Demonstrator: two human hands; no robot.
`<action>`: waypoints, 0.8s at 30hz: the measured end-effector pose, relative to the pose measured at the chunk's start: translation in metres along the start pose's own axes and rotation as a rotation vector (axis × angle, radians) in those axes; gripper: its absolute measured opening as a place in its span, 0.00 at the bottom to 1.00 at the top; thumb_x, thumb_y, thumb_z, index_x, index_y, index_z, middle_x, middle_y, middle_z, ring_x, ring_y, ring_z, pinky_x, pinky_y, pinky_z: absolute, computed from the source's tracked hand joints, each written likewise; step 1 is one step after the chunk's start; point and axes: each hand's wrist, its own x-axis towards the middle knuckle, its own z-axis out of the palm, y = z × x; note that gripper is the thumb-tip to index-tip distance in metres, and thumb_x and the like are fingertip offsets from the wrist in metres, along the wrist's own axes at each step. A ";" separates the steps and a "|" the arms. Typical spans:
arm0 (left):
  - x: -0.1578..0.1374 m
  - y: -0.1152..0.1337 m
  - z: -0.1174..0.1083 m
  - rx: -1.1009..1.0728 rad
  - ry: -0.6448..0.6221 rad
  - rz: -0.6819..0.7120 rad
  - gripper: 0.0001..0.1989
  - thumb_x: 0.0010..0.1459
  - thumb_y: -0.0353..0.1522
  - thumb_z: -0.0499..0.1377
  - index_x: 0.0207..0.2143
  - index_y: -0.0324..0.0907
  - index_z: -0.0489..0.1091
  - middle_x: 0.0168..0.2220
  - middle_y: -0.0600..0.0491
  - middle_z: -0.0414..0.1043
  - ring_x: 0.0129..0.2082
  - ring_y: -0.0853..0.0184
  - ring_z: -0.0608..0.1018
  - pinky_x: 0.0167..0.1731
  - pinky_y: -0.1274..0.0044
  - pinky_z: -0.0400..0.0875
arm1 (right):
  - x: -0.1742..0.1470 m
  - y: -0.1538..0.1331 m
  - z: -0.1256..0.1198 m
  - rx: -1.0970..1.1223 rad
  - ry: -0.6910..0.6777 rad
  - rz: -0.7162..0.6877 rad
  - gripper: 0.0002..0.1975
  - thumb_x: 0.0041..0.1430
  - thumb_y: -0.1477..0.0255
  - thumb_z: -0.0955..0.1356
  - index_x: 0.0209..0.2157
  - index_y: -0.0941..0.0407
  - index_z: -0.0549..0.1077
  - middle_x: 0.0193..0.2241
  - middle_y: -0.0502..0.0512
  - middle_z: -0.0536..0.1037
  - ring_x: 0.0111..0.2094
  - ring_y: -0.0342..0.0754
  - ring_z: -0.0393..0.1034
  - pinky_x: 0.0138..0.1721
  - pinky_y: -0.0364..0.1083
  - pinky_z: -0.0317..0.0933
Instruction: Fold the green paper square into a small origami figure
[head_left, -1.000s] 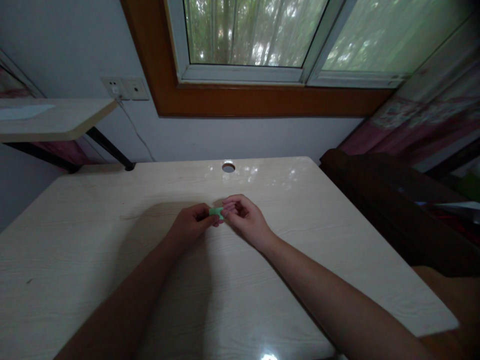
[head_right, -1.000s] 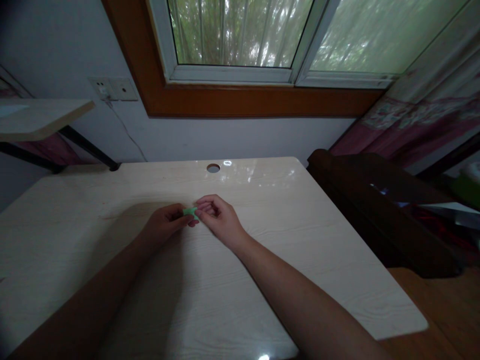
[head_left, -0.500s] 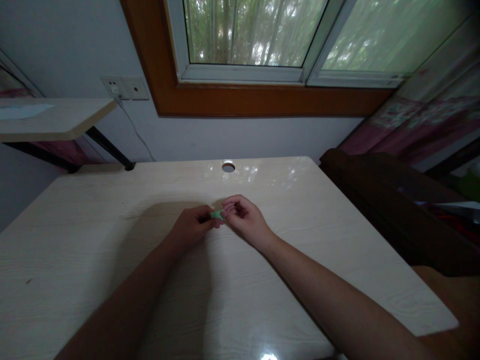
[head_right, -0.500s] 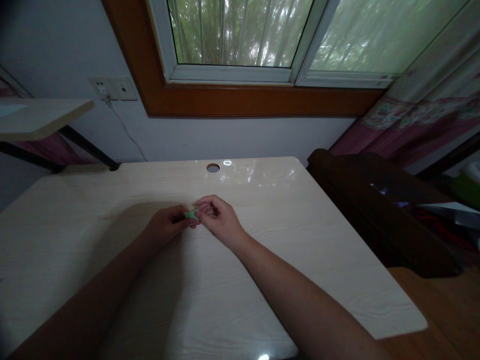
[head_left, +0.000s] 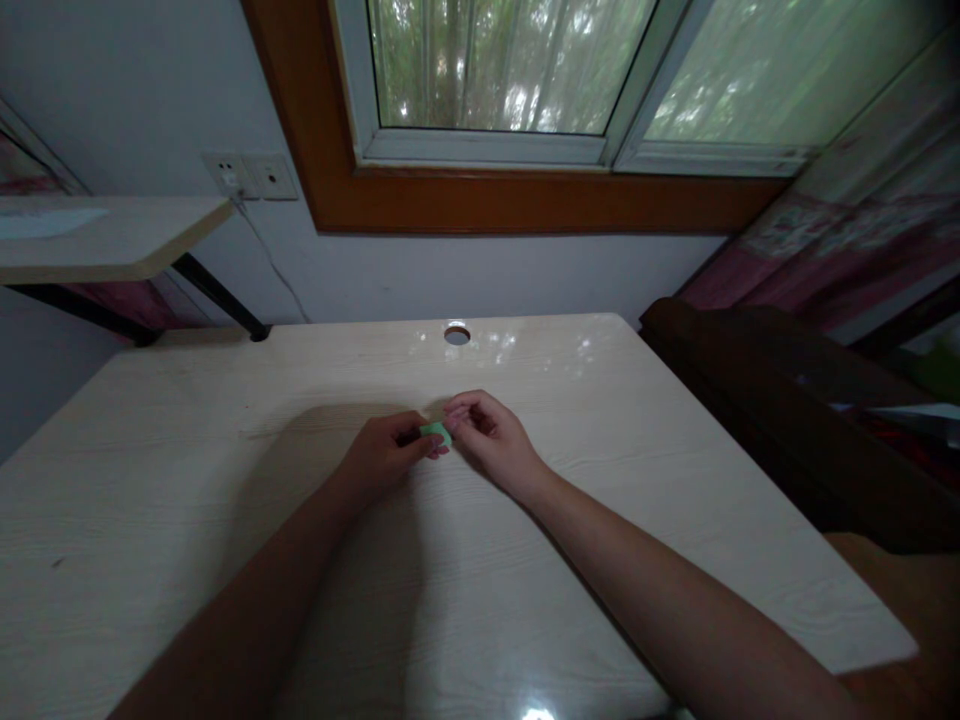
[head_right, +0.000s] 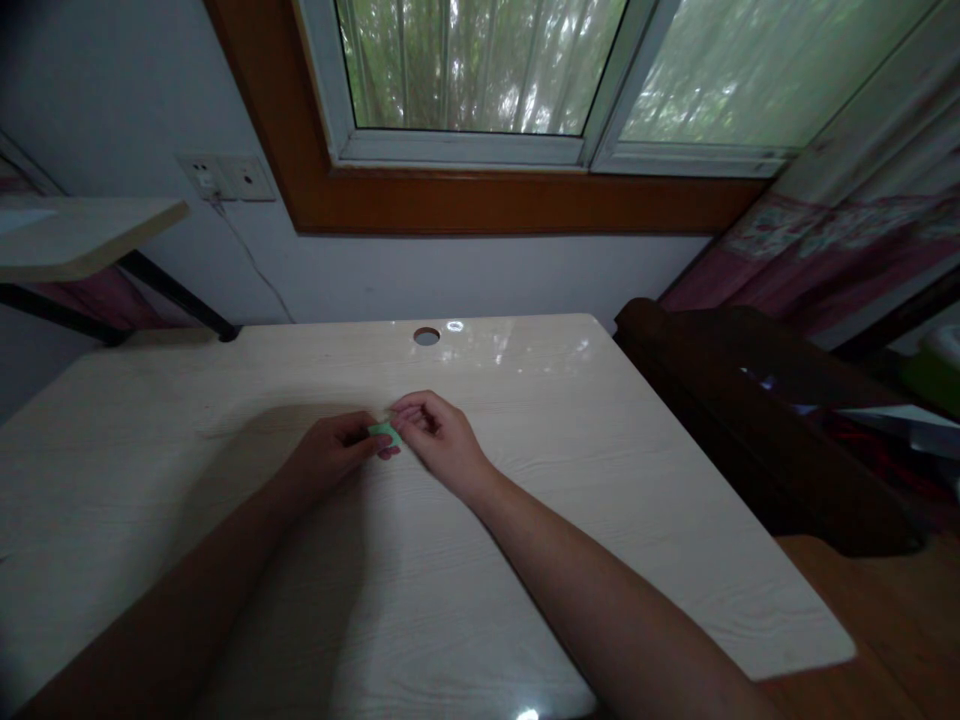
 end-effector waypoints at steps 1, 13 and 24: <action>0.000 0.000 0.000 -0.016 0.001 -0.007 0.12 0.57 0.39 0.60 0.32 0.39 0.76 0.30 0.51 0.79 0.31 0.65 0.78 0.34 0.78 0.68 | 0.000 -0.001 0.000 0.002 0.003 0.002 0.08 0.58 0.67 0.70 0.38 0.54 0.73 0.31 0.51 0.75 0.33 0.44 0.70 0.37 0.44 0.65; -0.001 0.001 -0.001 -0.041 0.065 -0.004 0.14 0.55 0.42 0.61 0.30 0.40 0.76 0.29 0.51 0.79 0.30 0.65 0.78 0.32 0.77 0.69 | 0.001 -0.006 -0.001 -0.159 -0.096 -0.006 0.10 0.62 0.64 0.67 0.35 0.56 0.76 0.32 0.54 0.76 0.33 0.45 0.71 0.37 0.46 0.64; 0.001 -0.004 0.000 0.006 0.042 -0.009 0.14 0.54 0.43 0.63 0.29 0.40 0.74 0.26 0.55 0.75 0.27 0.68 0.74 0.29 0.79 0.64 | 0.001 -0.006 -0.003 -0.273 -0.061 -0.048 0.08 0.61 0.67 0.68 0.32 0.56 0.75 0.30 0.53 0.75 0.32 0.45 0.69 0.35 0.45 0.63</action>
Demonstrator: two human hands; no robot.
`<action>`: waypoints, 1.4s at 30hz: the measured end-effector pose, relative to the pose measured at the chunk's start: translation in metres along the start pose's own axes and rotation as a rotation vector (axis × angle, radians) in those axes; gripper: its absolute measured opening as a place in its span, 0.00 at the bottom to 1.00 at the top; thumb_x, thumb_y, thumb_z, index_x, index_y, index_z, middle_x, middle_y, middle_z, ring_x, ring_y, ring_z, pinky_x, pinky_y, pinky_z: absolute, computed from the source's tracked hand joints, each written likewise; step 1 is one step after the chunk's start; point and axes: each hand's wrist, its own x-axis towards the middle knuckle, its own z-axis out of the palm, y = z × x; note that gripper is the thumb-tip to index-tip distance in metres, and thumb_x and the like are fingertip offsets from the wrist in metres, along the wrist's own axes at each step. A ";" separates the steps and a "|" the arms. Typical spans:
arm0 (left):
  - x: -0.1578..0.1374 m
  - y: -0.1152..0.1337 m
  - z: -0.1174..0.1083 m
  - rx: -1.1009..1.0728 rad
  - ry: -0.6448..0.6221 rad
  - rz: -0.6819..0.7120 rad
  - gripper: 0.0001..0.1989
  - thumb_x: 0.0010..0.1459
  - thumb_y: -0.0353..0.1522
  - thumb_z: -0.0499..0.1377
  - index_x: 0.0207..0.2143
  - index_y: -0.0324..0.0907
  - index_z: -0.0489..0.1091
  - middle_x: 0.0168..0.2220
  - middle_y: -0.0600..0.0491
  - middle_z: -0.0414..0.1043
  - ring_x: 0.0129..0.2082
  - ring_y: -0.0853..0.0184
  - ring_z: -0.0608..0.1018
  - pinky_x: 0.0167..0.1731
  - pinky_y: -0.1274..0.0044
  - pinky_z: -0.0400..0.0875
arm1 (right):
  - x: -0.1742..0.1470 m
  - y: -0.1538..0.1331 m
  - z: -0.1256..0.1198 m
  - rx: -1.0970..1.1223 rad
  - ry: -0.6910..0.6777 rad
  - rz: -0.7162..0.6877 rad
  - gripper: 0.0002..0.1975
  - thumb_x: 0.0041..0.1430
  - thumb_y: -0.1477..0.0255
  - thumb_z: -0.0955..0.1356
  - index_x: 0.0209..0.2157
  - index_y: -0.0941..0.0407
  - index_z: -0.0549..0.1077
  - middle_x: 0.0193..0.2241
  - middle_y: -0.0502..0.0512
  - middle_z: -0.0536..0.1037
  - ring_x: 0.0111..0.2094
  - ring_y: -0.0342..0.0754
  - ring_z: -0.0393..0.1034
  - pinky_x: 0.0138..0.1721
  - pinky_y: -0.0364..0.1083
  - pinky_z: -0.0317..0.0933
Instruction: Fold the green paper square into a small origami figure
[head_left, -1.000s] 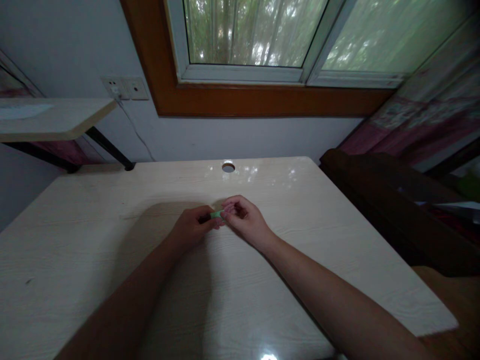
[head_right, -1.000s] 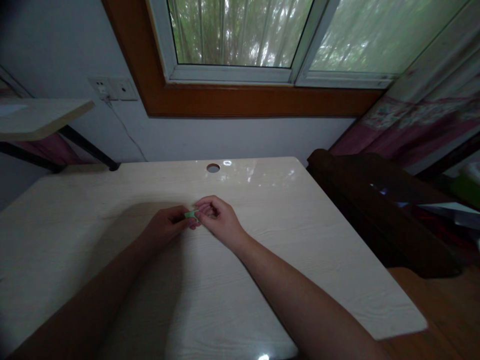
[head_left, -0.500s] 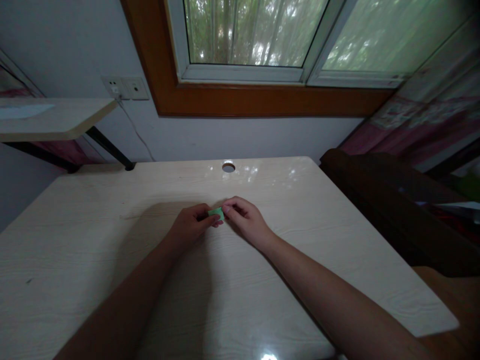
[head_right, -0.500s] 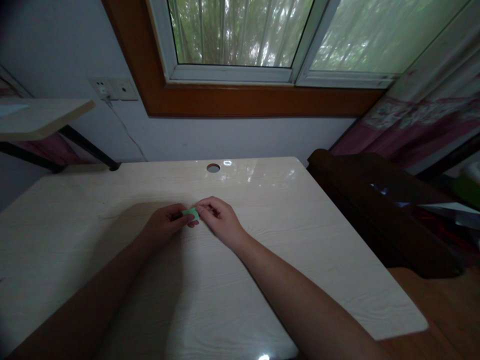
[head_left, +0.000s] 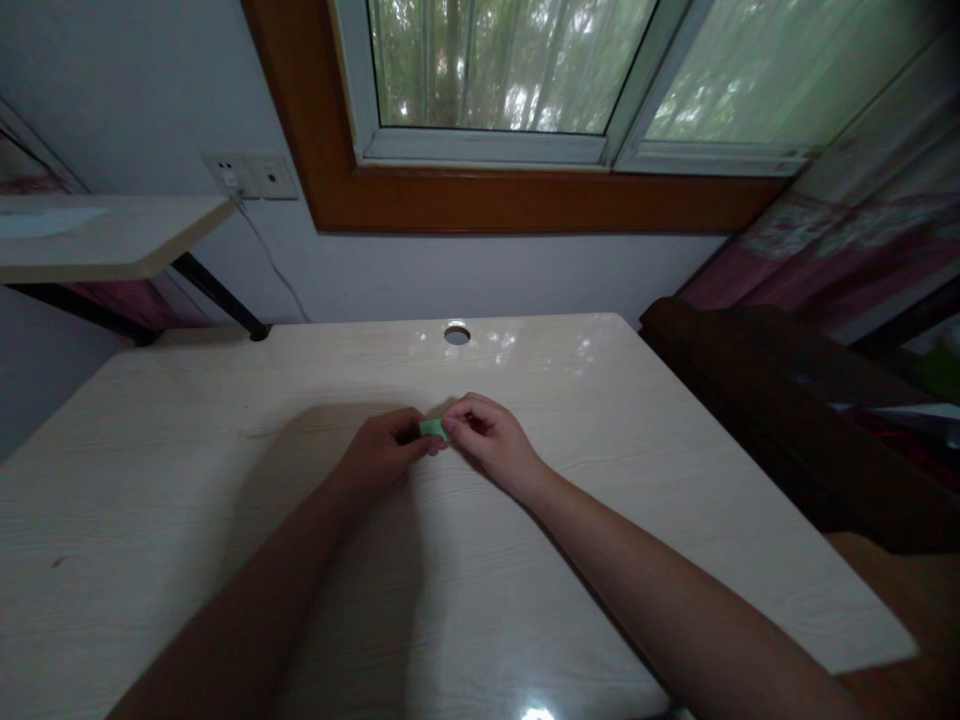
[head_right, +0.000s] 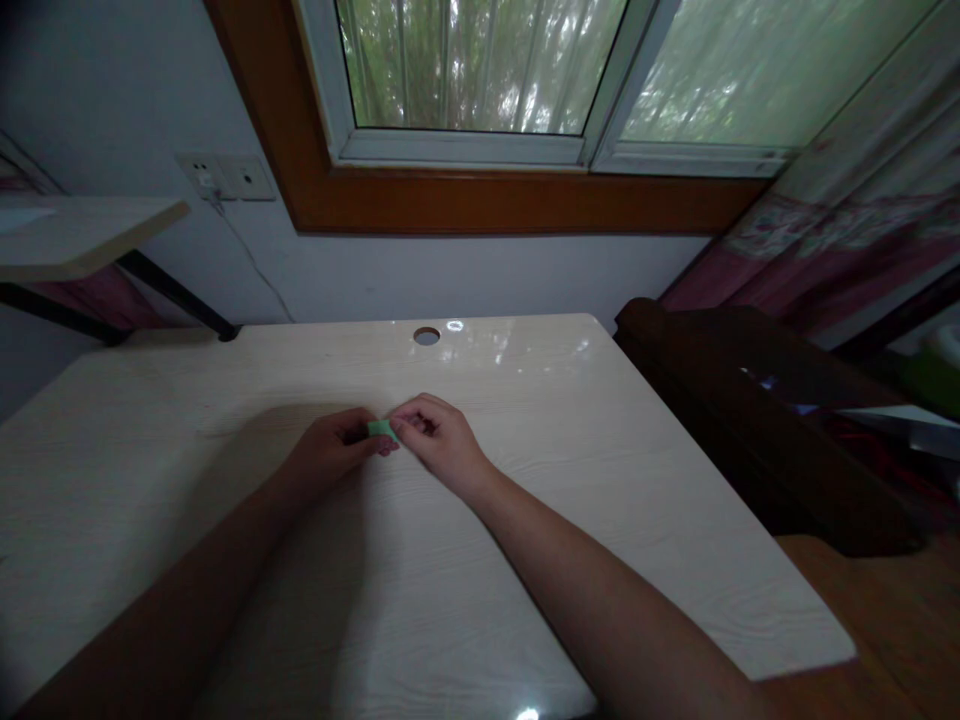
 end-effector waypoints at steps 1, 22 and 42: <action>0.000 0.000 0.000 -0.008 -0.013 0.008 0.14 0.54 0.42 0.62 0.30 0.39 0.74 0.27 0.54 0.75 0.27 0.68 0.74 0.29 0.79 0.64 | 0.000 0.001 0.000 0.008 -0.007 0.006 0.08 0.61 0.67 0.67 0.32 0.56 0.75 0.30 0.53 0.75 0.32 0.45 0.69 0.35 0.45 0.63; -0.002 0.007 -0.002 -0.119 -0.016 -0.029 0.12 0.57 0.40 0.60 0.31 0.40 0.76 0.31 0.51 0.80 0.32 0.65 0.79 0.36 0.77 0.69 | 0.001 -0.003 -0.003 0.019 -0.023 0.040 0.13 0.64 0.63 0.66 0.32 0.56 0.76 0.31 0.54 0.76 0.35 0.47 0.70 0.40 0.46 0.64; 0.000 0.005 -0.003 -0.090 -0.057 0.019 0.14 0.59 0.40 0.58 0.31 0.39 0.75 0.30 0.51 0.79 0.32 0.66 0.78 0.35 0.77 0.68 | -0.001 0.003 0.002 0.102 -0.004 0.026 0.09 0.59 0.65 0.69 0.32 0.56 0.74 0.28 0.52 0.74 0.28 0.43 0.69 0.31 0.43 0.63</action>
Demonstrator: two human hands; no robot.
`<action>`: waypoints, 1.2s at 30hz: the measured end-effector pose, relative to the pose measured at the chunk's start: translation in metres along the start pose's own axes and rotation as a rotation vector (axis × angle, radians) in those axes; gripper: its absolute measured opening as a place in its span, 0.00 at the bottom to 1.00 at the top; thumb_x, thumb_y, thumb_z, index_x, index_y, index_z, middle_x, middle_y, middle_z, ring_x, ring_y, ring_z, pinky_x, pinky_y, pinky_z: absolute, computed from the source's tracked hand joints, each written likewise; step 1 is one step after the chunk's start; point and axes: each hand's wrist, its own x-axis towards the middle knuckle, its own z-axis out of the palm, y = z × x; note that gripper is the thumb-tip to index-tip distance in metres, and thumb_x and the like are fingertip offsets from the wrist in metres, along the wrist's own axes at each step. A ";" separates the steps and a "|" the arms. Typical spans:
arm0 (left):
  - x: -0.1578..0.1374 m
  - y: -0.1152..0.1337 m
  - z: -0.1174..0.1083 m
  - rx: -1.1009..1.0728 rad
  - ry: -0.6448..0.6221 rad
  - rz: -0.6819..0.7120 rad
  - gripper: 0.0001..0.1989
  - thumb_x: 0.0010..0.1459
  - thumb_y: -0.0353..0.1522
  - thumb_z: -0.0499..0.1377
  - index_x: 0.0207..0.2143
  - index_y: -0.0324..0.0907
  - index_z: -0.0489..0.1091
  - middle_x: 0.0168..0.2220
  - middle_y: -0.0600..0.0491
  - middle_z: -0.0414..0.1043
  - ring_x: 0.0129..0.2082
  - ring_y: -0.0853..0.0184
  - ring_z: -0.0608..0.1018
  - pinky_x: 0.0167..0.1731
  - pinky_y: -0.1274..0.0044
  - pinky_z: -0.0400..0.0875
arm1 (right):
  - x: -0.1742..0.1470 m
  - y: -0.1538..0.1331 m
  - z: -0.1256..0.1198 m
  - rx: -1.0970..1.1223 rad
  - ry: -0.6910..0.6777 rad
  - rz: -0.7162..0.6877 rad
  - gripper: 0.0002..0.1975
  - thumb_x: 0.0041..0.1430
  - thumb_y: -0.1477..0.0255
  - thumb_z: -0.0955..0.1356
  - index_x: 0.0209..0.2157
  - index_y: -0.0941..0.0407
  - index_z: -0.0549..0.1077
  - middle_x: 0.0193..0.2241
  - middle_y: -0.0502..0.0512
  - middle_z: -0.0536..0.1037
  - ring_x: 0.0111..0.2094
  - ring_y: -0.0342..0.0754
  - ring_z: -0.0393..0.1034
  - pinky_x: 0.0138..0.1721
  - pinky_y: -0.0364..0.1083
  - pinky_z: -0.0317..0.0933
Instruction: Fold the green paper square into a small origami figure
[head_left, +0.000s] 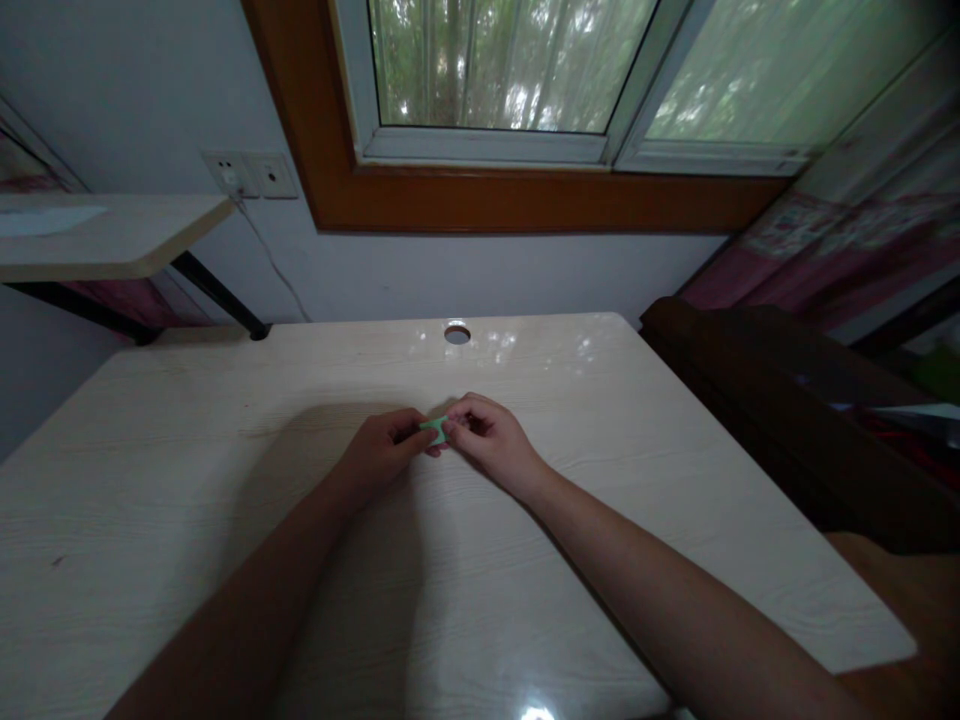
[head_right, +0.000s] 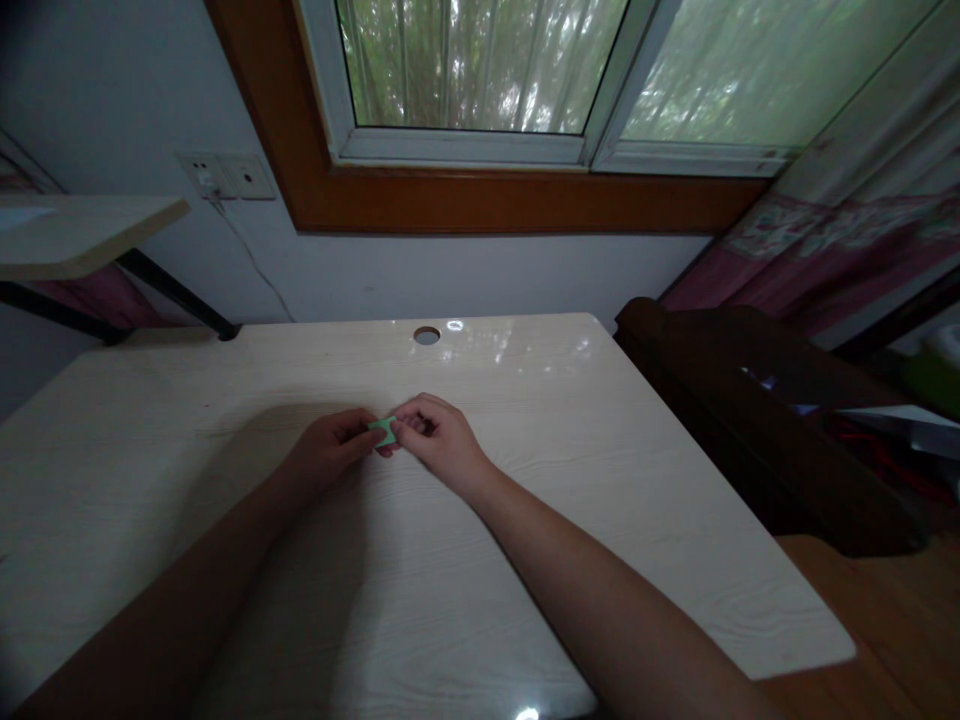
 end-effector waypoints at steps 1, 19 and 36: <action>0.000 0.001 0.000 -0.006 -0.002 0.006 0.14 0.60 0.41 0.57 0.31 0.39 0.75 0.30 0.51 0.79 0.31 0.66 0.78 0.35 0.77 0.69 | 0.000 0.001 0.000 0.003 0.002 -0.002 0.08 0.59 0.66 0.69 0.31 0.57 0.74 0.28 0.52 0.74 0.28 0.43 0.69 0.31 0.43 0.63; 0.001 0.000 0.002 -0.001 -0.031 -0.026 0.14 0.58 0.42 0.59 0.31 0.39 0.75 0.30 0.51 0.80 0.31 0.66 0.78 0.34 0.77 0.68 | 0.001 -0.004 0.002 0.032 -0.014 0.030 0.09 0.59 0.65 0.69 0.31 0.57 0.73 0.28 0.52 0.74 0.28 0.44 0.71 0.30 0.44 0.63; -0.002 0.004 0.000 -0.040 -0.011 -0.072 0.13 0.59 0.40 0.59 0.30 0.39 0.74 0.30 0.51 0.80 0.30 0.66 0.78 0.31 0.78 0.65 | 0.002 -0.003 -0.004 -0.096 -0.001 0.033 0.11 0.63 0.67 0.65 0.31 0.55 0.75 0.29 0.52 0.73 0.33 0.45 0.68 0.37 0.44 0.61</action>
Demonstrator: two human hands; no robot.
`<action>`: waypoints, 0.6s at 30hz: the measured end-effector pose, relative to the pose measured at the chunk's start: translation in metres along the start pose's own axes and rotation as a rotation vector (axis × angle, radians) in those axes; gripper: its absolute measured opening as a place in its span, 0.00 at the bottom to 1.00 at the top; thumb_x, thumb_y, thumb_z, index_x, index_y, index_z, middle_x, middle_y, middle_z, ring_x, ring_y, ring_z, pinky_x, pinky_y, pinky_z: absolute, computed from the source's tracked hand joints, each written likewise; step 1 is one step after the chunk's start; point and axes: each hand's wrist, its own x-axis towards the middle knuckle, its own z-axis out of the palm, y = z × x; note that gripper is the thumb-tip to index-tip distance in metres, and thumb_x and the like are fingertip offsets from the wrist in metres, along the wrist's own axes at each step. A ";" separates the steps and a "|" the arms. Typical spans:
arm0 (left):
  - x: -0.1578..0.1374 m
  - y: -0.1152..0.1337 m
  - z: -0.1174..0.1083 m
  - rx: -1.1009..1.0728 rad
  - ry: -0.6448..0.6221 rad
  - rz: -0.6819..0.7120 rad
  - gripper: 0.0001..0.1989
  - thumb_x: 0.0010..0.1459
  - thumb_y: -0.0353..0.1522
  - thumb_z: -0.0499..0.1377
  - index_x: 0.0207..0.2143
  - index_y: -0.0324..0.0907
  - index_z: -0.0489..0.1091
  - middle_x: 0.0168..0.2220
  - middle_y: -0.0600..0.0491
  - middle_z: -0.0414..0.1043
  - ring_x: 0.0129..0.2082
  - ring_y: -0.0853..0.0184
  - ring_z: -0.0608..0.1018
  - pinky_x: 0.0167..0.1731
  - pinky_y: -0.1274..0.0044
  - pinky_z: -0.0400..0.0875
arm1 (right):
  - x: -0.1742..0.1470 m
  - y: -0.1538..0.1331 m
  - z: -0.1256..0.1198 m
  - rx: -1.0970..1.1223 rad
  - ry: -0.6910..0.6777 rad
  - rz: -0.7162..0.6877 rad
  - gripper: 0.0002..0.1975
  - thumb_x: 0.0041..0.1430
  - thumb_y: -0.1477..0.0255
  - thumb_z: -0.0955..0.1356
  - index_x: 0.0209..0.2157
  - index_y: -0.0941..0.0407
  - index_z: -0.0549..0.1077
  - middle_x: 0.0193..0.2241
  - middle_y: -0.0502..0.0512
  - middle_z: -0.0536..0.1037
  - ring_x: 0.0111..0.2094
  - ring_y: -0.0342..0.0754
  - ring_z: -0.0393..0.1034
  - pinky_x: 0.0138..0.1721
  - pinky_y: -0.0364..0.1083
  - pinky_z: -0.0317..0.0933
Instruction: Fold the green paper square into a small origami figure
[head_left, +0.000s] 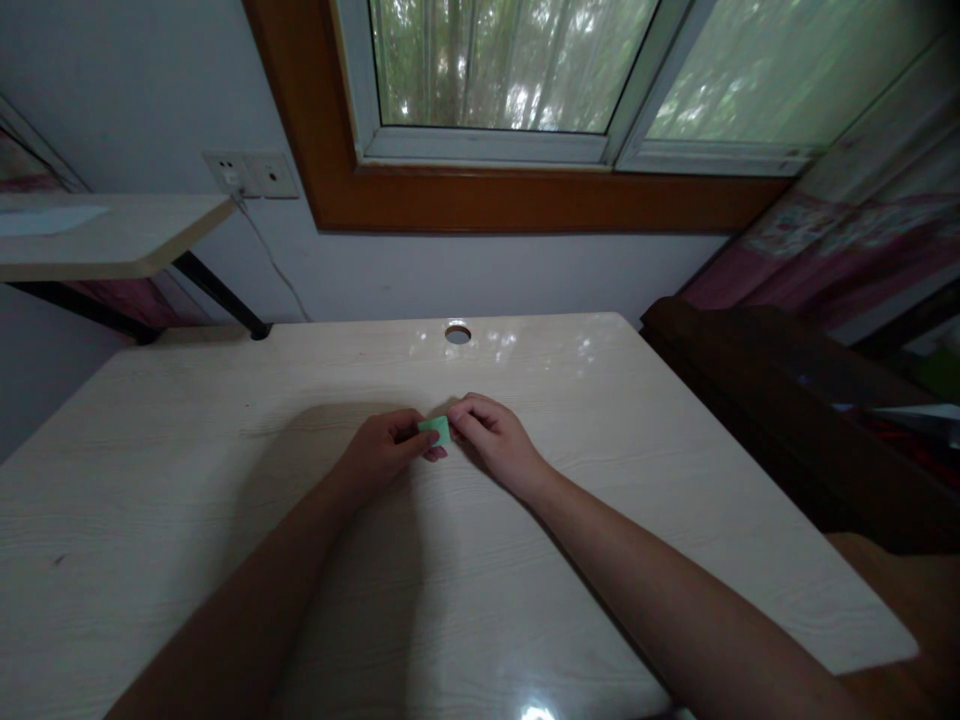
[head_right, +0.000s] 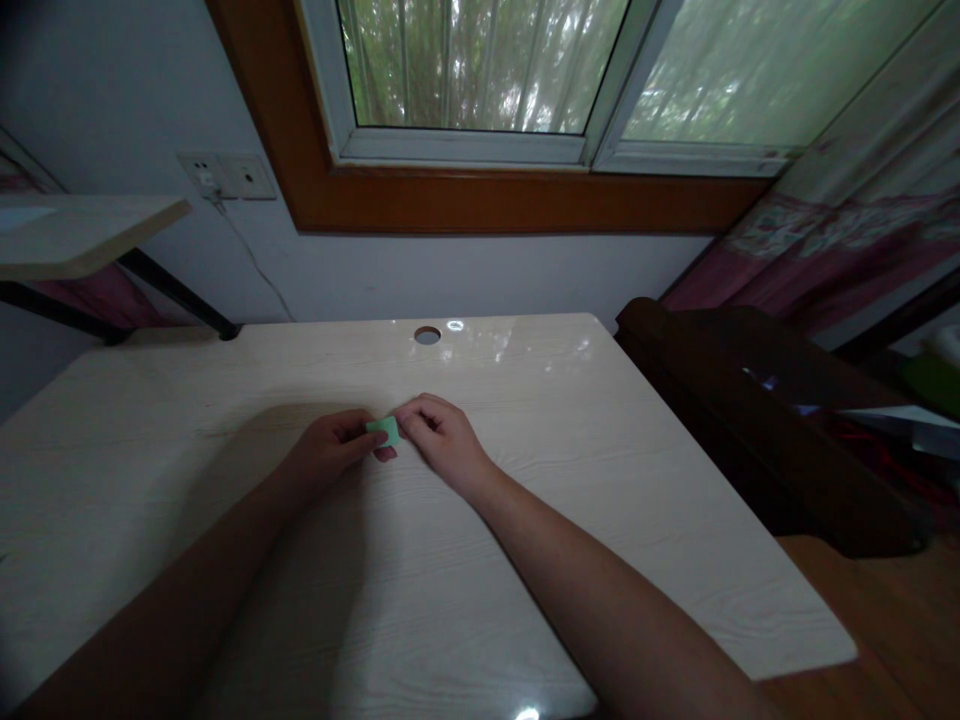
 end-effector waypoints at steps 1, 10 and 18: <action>0.000 0.000 0.000 -0.003 0.005 -0.001 0.13 0.59 0.40 0.59 0.31 0.39 0.74 0.30 0.51 0.80 0.30 0.66 0.78 0.31 0.78 0.65 | 0.000 0.000 0.000 0.004 -0.001 0.002 0.10 0.63 0.66 0.65 0.31 0.56 0.75 0.29 0.52 0.73 0.33 0.45 0.67 0.36 0.44 0.61; 0.001 0.000 0.001 -0.010 -0.007 -0.007 0.12 0.58 0.38 0.59 0.29 0.38 0.72 0.28 0.52 0.79 0.29 0.66 0.78 0.30 0.78 0.65 | 0.000 0.001 0.003 0.007 -0.021 -0.007 0.09 0.60 0.67 0.68 0.30 0.57 0.75 0.28 0.51 0.72 0.30 0.44 0.66 0.33 0.43 0.60; 0.001 -0.003 0.000 0.006 -0.048 0.019 0.13 0.59 0.39 0.59 0.30 0.38 0.73 0.28 0.51 0.80 0.29 0.66 0.78 0.32 0.77 0.66 | -0.001 -0.003 0.001 -0.019 -0.007 -0.010 0.08 0.60 0.70 0.67 0.28 0.57 0.74 0.27 0.51 0.73 0.30 0.44 0.66 0.33 0.43 0.58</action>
